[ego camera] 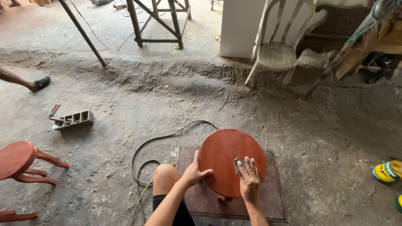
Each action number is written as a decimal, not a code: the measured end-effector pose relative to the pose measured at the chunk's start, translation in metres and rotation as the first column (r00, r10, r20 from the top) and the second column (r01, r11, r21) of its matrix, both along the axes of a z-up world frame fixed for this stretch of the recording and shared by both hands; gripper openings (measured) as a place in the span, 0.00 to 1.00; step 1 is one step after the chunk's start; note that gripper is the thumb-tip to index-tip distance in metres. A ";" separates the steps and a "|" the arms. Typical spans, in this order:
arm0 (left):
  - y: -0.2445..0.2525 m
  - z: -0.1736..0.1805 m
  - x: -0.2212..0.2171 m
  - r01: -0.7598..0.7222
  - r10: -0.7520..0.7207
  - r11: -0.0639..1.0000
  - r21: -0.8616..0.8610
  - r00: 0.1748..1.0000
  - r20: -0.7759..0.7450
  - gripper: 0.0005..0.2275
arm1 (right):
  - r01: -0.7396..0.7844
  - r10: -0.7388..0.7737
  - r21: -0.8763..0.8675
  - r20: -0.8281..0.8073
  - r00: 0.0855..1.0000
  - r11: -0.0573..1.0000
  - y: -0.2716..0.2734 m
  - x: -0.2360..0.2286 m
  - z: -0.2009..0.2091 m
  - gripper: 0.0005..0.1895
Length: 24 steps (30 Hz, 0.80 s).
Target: The person sands the wooden top and legs of a small stool with a piece of sandpaper.
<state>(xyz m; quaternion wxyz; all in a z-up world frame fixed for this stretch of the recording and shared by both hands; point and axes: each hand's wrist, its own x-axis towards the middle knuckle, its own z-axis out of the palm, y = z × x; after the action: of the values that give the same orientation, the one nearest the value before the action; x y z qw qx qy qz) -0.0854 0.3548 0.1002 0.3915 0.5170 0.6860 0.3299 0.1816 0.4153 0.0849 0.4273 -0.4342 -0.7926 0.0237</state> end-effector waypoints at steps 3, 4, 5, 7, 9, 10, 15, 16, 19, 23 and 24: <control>0.001 0.005 0.003 -0.009 0.012 0.999 0.044 0.997 -0.073 0.53 | 0.017 -0.019 -0.023 -0.075 0.997 1.000 0.002 0.003 -0.013 0.23; 0.000 0.007 0.004 -0.014 0.016 0.999 0.034 0.997 -0.074 0.52 | 0.010 -0.017 -0.069 -0.099 0.995 0.998 0.004 0.003 -0.016 0.21; 0.000 0.009 0.004 -0.018 0.020 1.000 0.024 0.997 -0.076 0.52 | 0.001 -0.016 -0.114 -0.125 0.992 0.993 0.006 0.002 -0.018 0.20; -0.001 0.013 0.004 -0.022 0.023 1.000 0.013 0.998 -0.058 0.51 | -0.001 -0.018 -0.156 -0.126 0.992 0.988 0.008 0.000 -0.019 0.19; -0.001 0.014 0.004 -0.024 0.025 1.000 0.006 0.999 -0.045 0.51 | 0.012 -0.024 -0.150 -0.079 0.997 0.989 0.011 -0.003 -0.013 0.19; -0.001 0.014 0.003 -0.025 0.025 1.000 0.003 0.999 -0.040 0.51 | 0.032 -0.027 -0.194 0.031 0.999 0.980 0.012 -0.003 -0.008 0.20; -0.001 0.001 0.002 -0.042 0.042 0.999 0.006 0.998 -0.041 0.50 | 0.073 -0.001 -0.268 0.260 0.966 0.960 0.010 -0.012 0.028 0.24; 0.002 -0.002 0.000 -0.054 0.055 0.998 0.012 0.997 -0.045 0.50 | 0.071 -0.009 -0.251 0.242 0.970 0.965 0.011 -0.019 0.037 0.24; 0.007 -0.013 -0.001 -0.099 0.099 0.995 0.008 0.989 -0.112 0.46 | 0.010 0.033 -0.249 0.169 0.985 0.968 0.001 -0.040 0.050 0.22; 0.004 -0.032 -0.003 -0.147 0.151 0.989 0.036 0.967 -0.206 0.34 | -0.321 0.359 -0.208 0.182 0.916 0.924 -0.022 -0.042 0.039 0.21; -0.005 -0.035 0.000 -0.135 0.135 0.991 0.015 0.978 -0.161 0.33 | -0.343 0.387 -0.213 0.218 0.896 0.915 -0.022 -0.035 0.037 0.21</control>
<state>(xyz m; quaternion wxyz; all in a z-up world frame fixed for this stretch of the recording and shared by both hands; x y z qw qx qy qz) -0.0851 0.3495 0.0651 0.3099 0.4952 0.7483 0.3141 0.1470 0.3929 0.1218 0.2708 -0.3112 -0.9037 0.1149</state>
